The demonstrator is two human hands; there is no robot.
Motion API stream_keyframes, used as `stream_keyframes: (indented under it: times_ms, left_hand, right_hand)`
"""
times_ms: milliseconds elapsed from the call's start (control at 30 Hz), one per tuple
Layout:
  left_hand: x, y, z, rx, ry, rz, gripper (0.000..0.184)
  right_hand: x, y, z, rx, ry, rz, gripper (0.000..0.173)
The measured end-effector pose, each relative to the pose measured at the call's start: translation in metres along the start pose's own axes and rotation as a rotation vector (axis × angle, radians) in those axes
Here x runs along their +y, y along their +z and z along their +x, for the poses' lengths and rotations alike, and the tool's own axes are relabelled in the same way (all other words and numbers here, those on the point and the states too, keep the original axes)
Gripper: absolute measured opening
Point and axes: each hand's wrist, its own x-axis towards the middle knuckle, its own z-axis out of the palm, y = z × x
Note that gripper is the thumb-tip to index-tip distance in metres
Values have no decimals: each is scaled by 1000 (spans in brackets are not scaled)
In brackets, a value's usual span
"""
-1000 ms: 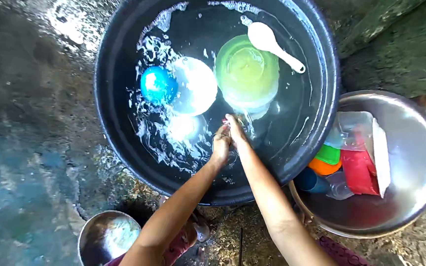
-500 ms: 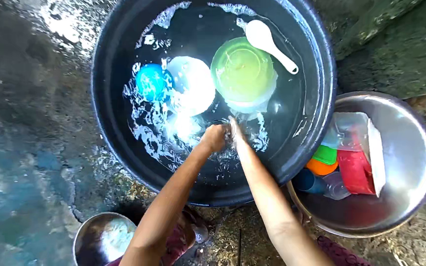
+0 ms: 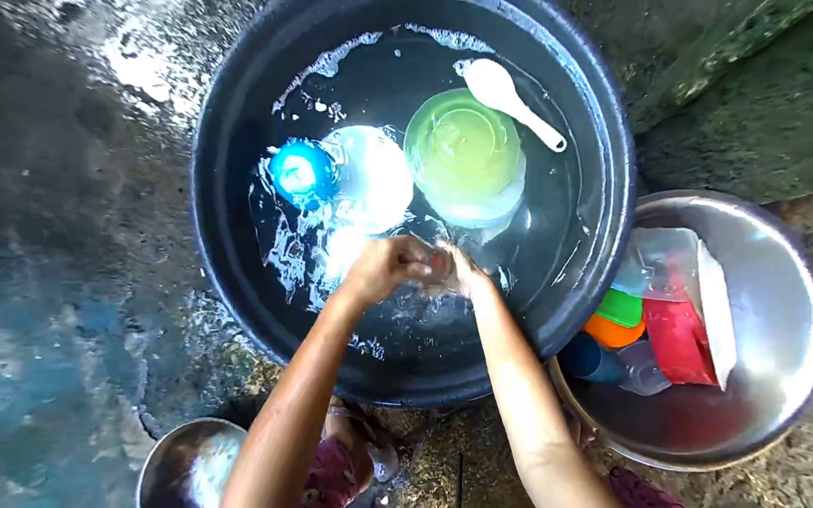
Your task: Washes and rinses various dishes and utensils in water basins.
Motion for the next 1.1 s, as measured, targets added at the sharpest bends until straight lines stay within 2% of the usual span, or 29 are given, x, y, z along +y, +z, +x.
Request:
stream_keyframes:
  times_ms: [67, 167, 233, 300, 367, 400, 433, 500, 533, 600, 633, 700, 767, 833, 867, 933, 967, 1033, 1100]
  left_hand:
    - [-4, 4, -7, 296, -62, -417, 22]
    - [-8, 44, 3, 553, -272, -1026, 41]
    - [-12, 67, 18, 610, -451, -1213, 46]
    - [-17, 83, 29, 626, -506, -1311, 50]
    - [-28, 98, 33, 634, -517, -1221, 43]
    - [-32, 100, 29, 588, -492, -1146, 40]
    - [-33, 96, 24, 509, -453, -1105, 43]
    - [-29, 84, 19, 400, -368, -1048, 64]
    - [-26, 81, 15, 381, -312, -931, 62]
    - [-23, 76, 10, 370, -169, -450, 44]
    - [-23, 70, 14, 328, -129, -171, 44]
    - [-23, 58, 30, 136, -126, 258, 46]
    - [-11, 52, 53, -161, -210, 398, 43]
    - [-9, 51, 74, -343, -336, 253, 39]
    - [-9, 50, 77, -369, -441, 87, 39]
    - [-24, 54, 68, -353, -626, -353, 60]
    - [-30, 53, 61, -342, -640, -527, 64]
    - [-37, 58, 44, -199, -555, -714, 58]
    - [-35, 79, 28, 141, -481, -735, 44]
  right_hand:
    - [-1, 2, -6, -139, -18, 199, 71]
    - [7, 23, -17, -150, -159, 302, 53]
    - [12, 40, -17, -17, -258, 257, 41]
    - [21, 48, -4, 189, -313, 211, 43]
    - [23, 52, 6, 340, -283, 171, 48]
    - [21, 52, 7, 403, -258, 167, 51]
    - [19, 51, 6, 461, -275, 157, 52]
    - [19, 45, 11, 631, -354, 119, 46]
    - [17, 44, 12, 695, -368, 97, 42]
    - [15, 42, 7, 745, -349, 2, 37]
    - [11, 41, 3, 753, -330, -60, 36]
    - [4, 37, -4, 770, -302, -227, 40]
    - [6, 32, -5, 808, -369, -409, 36]
    - [5, 32, -6, 821, -473, -502, 33]
    - [7, 31, -2, 838, -532, -497, 30]
    - [16, 27, 8, 836, -625, -426, 27]
    - [18, 26, 11, 836, -666, -394, 26]
    - [15, 26, 4, 857, -591, -401, 25]
    - [10, 33, -4, 857, -504, -309, 29]
